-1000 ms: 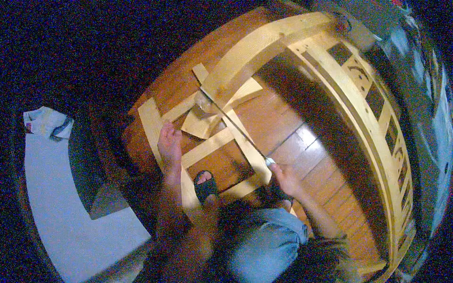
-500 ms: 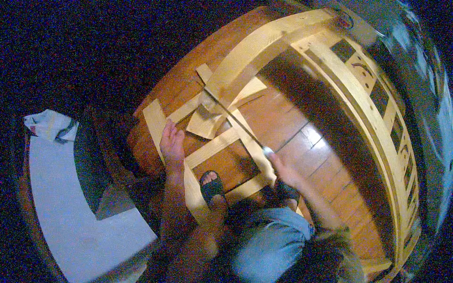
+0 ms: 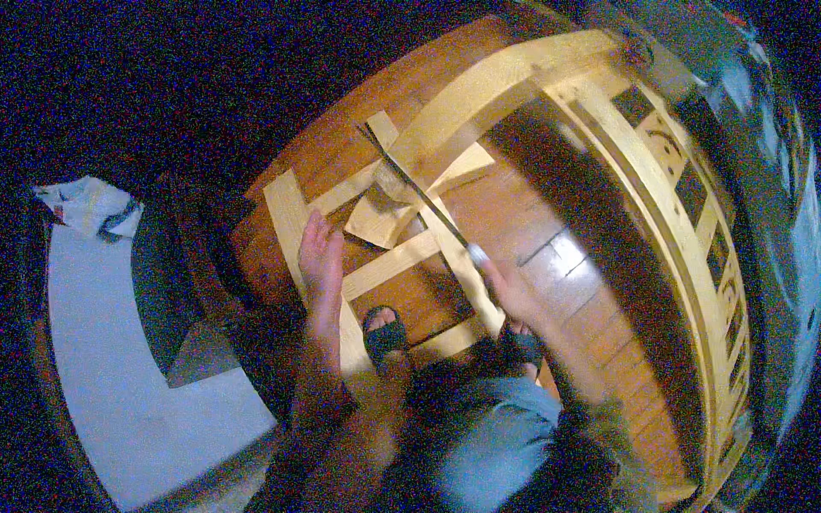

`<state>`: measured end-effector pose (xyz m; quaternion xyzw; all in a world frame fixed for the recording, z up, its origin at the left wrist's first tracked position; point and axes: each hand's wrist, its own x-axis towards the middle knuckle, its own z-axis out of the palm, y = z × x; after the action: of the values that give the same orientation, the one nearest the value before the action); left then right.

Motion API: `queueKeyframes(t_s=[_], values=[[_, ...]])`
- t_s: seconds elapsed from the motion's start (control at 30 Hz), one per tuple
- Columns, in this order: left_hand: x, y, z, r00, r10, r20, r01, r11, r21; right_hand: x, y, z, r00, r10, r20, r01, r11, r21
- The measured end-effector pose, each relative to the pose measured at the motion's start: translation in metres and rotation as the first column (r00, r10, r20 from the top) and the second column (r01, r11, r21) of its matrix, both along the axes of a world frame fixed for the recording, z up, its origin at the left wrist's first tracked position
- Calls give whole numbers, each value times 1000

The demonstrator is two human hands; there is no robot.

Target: The person is sanding a small wooden piece using a hand saw. They hold the wood steady with one hand and move the saw back and forth across the surface. The task is performed while sitting on the floor next to a wooden furniture frame.

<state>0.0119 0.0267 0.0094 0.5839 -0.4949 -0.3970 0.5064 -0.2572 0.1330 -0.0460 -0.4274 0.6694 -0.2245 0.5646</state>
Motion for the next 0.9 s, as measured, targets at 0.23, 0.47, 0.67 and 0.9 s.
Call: queueKeyframes(t_s=[0.23,0.47,0.67,0.9], values=[[-11,5,3,999,14,-37,-12,999,47,-6,8,13,997,-9,-81,5,999,-43],[-17,5,4,999,-46,-29,48,995,83,18,-32,19,992,-48,-120,20,976,-219],[-15,6,0,997,6,-71,1,995,97,-12,65,20,991,-75,-110,49,975,-217],[-36,4,-20,988,-62,143,65,998,-19,24,-52,12,984,-80,-156,43,972,-231]])
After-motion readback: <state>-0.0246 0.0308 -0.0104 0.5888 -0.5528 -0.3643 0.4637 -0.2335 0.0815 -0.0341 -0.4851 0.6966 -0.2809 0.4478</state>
